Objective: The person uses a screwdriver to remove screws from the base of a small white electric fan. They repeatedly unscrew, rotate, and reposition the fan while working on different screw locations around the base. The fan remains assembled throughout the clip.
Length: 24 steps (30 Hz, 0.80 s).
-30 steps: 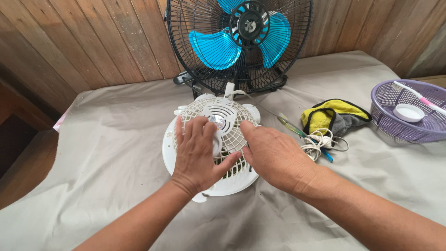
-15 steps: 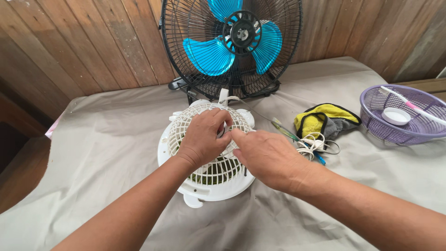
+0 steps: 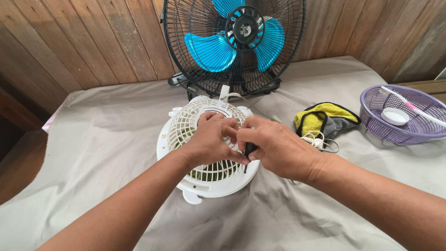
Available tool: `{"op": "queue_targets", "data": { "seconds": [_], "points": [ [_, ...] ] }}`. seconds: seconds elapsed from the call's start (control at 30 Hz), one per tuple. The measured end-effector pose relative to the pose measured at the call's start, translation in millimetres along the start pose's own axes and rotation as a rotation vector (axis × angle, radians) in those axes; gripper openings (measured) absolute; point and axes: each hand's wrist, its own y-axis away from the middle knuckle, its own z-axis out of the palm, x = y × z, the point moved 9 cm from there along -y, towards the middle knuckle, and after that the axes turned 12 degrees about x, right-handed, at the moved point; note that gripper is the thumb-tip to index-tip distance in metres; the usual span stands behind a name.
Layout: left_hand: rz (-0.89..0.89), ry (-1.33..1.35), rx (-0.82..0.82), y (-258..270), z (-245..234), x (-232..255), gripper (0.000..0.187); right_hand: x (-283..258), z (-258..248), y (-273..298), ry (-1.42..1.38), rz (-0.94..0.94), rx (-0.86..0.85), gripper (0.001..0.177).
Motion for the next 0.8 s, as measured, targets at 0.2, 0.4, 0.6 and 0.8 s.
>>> {"op": "queue_targets", "data": {
  "seconds": [0.2,0.4,0.6,0.8],
  "points": [
    [0.044,0.022,0.017,-1.0,-2.8,3.0,0.043,15.1,-17.7,0.5,-0.139,0.251,0.185,0.043],
    [0.07,-0.057,0.042,2.0,1.6,0.5,0.047,14.5,-26.9,2.9,-0.034,0.32,0.262,0.029],
    [0.003,0.059,-0.076,-2.8,4.8,-10.1,0.048,16.5,-18.3,-13.9,-0.031,0.243,0.052,0.025],
    [0.001,0.078,-0.064,-3.0,4.4,-5.4,0.045,-3.4,-16.2,-8.7,-0.172,-0.061,0.013,0.028]
  ]
}}
